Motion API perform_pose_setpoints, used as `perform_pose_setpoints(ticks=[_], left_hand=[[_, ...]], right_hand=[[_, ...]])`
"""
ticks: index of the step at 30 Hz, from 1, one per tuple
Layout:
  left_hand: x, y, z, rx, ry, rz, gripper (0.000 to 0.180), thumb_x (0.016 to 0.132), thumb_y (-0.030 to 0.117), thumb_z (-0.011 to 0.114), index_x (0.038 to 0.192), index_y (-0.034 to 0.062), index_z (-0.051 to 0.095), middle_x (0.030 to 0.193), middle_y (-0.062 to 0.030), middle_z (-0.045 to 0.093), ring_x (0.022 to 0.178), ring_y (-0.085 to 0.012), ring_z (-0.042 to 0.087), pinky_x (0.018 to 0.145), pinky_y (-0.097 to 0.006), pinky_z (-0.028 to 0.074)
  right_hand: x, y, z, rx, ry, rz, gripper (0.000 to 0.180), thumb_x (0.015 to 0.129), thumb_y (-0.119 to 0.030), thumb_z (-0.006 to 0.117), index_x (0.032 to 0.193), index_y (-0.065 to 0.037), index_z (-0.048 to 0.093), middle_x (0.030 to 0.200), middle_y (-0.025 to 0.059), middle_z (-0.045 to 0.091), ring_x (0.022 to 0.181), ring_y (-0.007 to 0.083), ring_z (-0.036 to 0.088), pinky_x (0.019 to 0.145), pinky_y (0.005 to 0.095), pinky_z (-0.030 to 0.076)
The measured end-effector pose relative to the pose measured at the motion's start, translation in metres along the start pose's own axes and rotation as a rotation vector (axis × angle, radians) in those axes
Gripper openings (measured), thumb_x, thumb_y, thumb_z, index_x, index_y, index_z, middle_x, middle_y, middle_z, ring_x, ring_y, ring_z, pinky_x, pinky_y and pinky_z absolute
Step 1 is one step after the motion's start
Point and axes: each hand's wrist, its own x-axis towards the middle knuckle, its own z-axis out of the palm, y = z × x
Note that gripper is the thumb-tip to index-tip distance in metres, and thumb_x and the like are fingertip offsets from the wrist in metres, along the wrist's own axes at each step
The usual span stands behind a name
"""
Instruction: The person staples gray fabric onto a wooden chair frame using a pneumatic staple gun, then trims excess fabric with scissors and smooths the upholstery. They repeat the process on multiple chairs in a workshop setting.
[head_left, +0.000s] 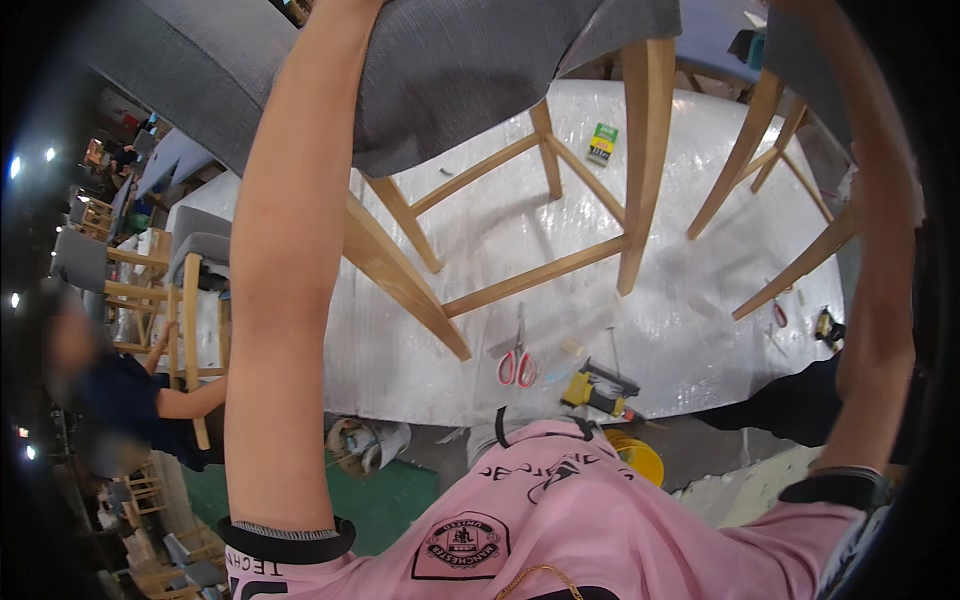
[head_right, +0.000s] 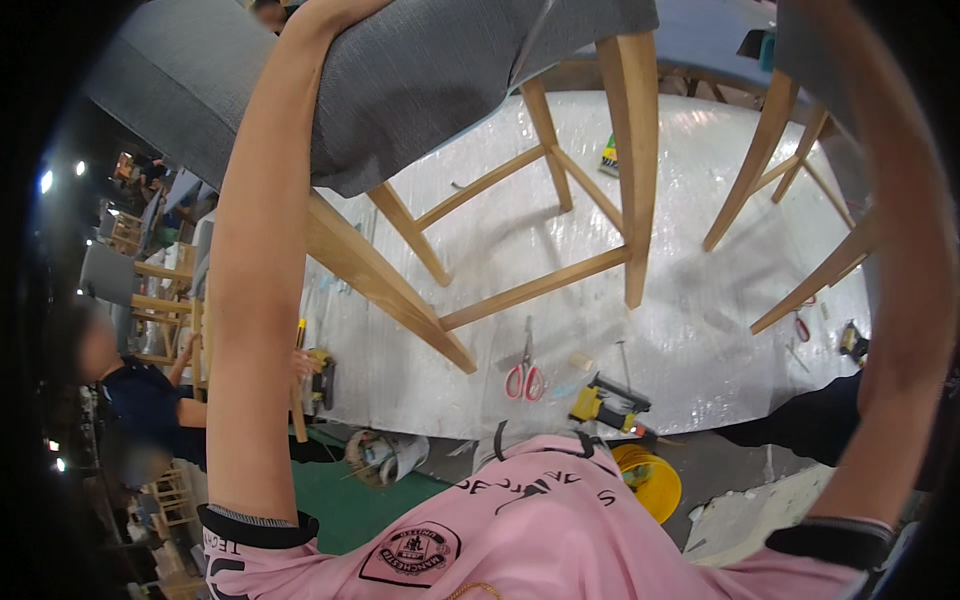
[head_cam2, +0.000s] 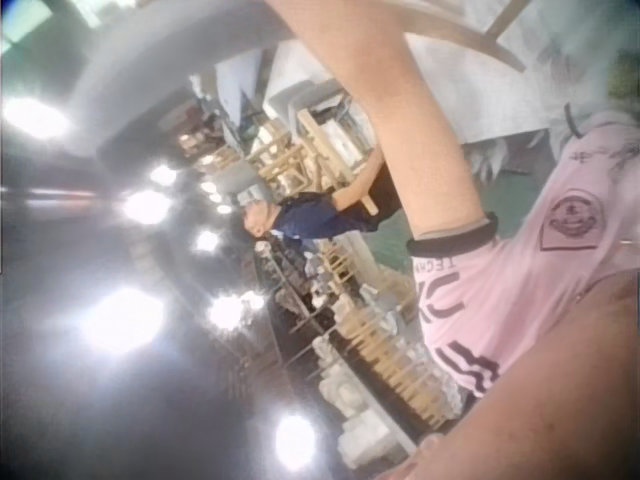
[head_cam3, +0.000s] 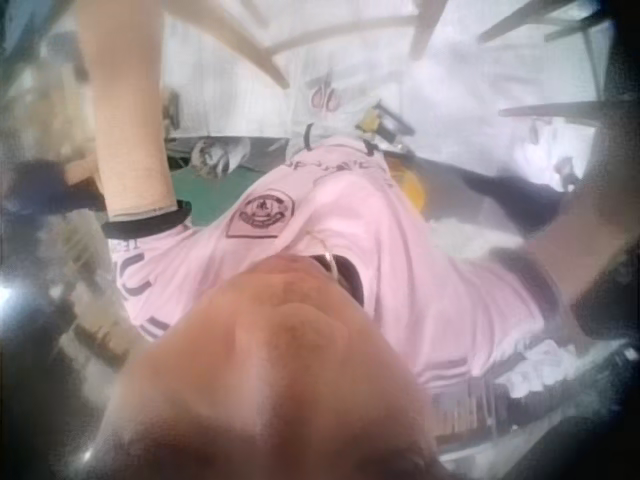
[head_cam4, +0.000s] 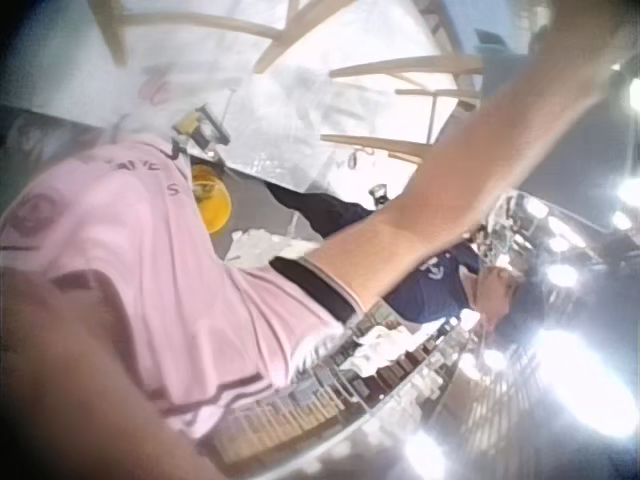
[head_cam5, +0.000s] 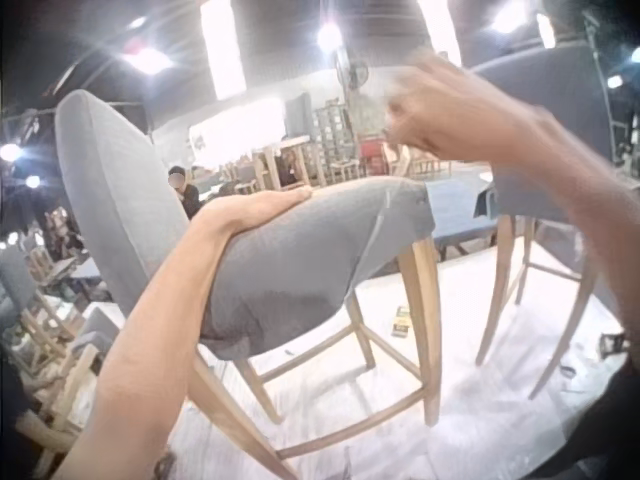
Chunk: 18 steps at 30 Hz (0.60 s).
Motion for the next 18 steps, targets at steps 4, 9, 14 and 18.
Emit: perform_pose_setpoints(ticks=[4, 9, 14, 18], left_hand=[[-0.005, -0.007, -0.003, 0.013, -0.039, -0.065, 0.074, 0.105, 0.061, 0.043, 0.149, 0.0012, 0.053, 0.153, -0.0213, 0.052, 0.141, -0.033, 0.05, 0.119, -0.038, 0.036], [-0.04, -0.002, -0.024, 0.081, 0.011, 0.004, 0.075, 0.101, 0.059, 0.052, 0.147, 0.0001, 0.054, 0.149, -0.0234, 0.055, 0.137, -0.0337, 0.054, 0.115, -0.039, 0.04], [-0.096, 0.039, 0.026, 0.696, 0.353, 0.248, 0.101, 0.08, 0.081, 0.063, 0.148, 0.0076, 0.052, 0.14, -0.0211, 0.062, 0.125, -0.0386, 0.063, 0.107, -0.046, 0.05], [-0.106, 0.051, 0.029, 0.71, 0.317, 0.233, 0.1, 0.077, 0.073, 0.073, 0.15, 0.0089, 0.049, 0.14, -0.0195, 0.062, 0.127, -0.0357, 0.062, 0.109, -0.046, 0.05]], right_hand=[[-0.109, -0.031, 0.07, 0.196, 0.062, 0.237, 0.032, 0.084, -0.006, 0.074, 0.115, -0.013, 0.072, 0.118, 0.0108, 0.066, 0.109, 0.0296, 0.063, 0.091, 0.0428, 0.049], [-0.303, -0.273, 0.099, 0.775, -0.336, 0.822, 0.013, 0.087, -0.01, 0.071, 0.099, -0.007, 0.069, 0.088, 0.018, 0.065, 0.087, 0.0388, 0.063, 0.078, 0.0481, 0.047], [-0.429, -0.53, 0.047, 1.231, -0.917, 1.488, 0.034, 0.093, -0.029, 0.067, 0.115, -0.004, 0.069, 0.103, 0.0264, 0.071, 0.1, 0.0465, 0.068, 0.086, 0.0522, 0.053], [-0.452, -0.583, 0.072, 1.168, -0.968, 1.511, 0.042, 0.089, -0.025, 0.071, 0.125, -0.004, 0.065, 0.114, 0.0245, 0.07, 0.107, 0.0462, 0.066, 0.093, 0.0515, 0.052]])
